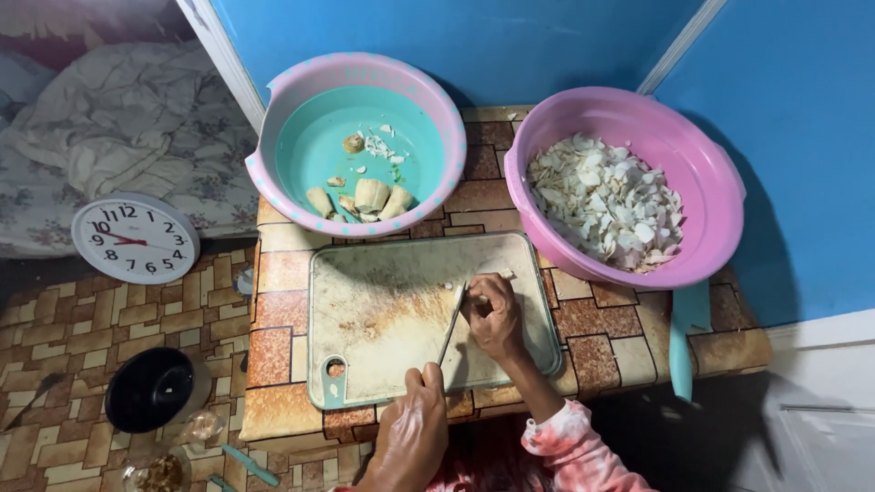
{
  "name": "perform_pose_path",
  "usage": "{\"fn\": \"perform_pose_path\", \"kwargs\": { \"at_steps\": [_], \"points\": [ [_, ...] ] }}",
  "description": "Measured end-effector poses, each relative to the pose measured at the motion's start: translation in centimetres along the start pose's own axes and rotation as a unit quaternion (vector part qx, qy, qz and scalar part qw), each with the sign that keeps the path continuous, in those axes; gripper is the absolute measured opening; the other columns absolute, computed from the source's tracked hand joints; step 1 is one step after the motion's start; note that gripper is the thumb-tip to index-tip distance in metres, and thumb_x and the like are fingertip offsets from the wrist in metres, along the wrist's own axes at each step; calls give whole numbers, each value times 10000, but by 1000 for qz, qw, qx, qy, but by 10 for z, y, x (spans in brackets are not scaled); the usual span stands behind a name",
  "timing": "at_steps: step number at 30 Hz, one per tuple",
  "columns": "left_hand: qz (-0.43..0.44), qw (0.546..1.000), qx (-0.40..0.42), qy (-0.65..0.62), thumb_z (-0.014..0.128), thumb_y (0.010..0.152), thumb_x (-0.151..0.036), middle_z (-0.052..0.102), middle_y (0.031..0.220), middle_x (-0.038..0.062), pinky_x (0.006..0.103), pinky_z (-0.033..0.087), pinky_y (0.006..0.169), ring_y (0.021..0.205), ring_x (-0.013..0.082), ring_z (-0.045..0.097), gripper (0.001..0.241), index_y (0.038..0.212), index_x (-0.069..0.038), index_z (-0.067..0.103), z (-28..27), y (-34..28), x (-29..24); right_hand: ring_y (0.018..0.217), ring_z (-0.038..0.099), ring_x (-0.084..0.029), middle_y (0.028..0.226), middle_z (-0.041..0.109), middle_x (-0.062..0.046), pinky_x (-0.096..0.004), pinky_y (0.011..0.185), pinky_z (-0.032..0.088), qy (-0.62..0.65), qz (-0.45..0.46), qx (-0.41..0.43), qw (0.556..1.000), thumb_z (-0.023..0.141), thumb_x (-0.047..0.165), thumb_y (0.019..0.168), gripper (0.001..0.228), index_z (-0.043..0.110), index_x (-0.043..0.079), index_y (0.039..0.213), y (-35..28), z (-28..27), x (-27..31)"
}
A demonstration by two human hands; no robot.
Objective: Peeling and mincing garlic cloves on a wooden cutting board using a knife.
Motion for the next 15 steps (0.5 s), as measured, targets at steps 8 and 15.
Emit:
{"fn": "perform_pose_path", "kwargs": {
  "at_steps": [8, 15],
  "points": [
    [4, 988, -75, 131, 356, 974, -102, 371, 746, 42, 192, 433, 285, 408, 39, 433, 42, 938, -88, 374, 21, 7, -4, 831, 532, -209, 877, 555, -74, -284, 681, 467, 45, 4, 18, 999, 454, -45, 650, 152, 510, 54, 752, 3, -4, 3],
    [15, 999, -27, 9, 421, 892, 4, 407, 790, 93, 295, 473, 344, 458, 187, 502, 117, 941, -83, 359, 9, 20, 0, 863, 577, -237, 896, 586, -92, -305, 704, 495, 14, 3, 5, 1000, 573, -28, 710, 130, 480, 63, 707, 4, -2, 4]
  ]
}}
Point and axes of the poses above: each hand's wrist, its own y-axis towards the middle knuckle, its own z-axis out of the palm, x = y × z, the point moved 2 cm from there along y, towards the middle knuckle
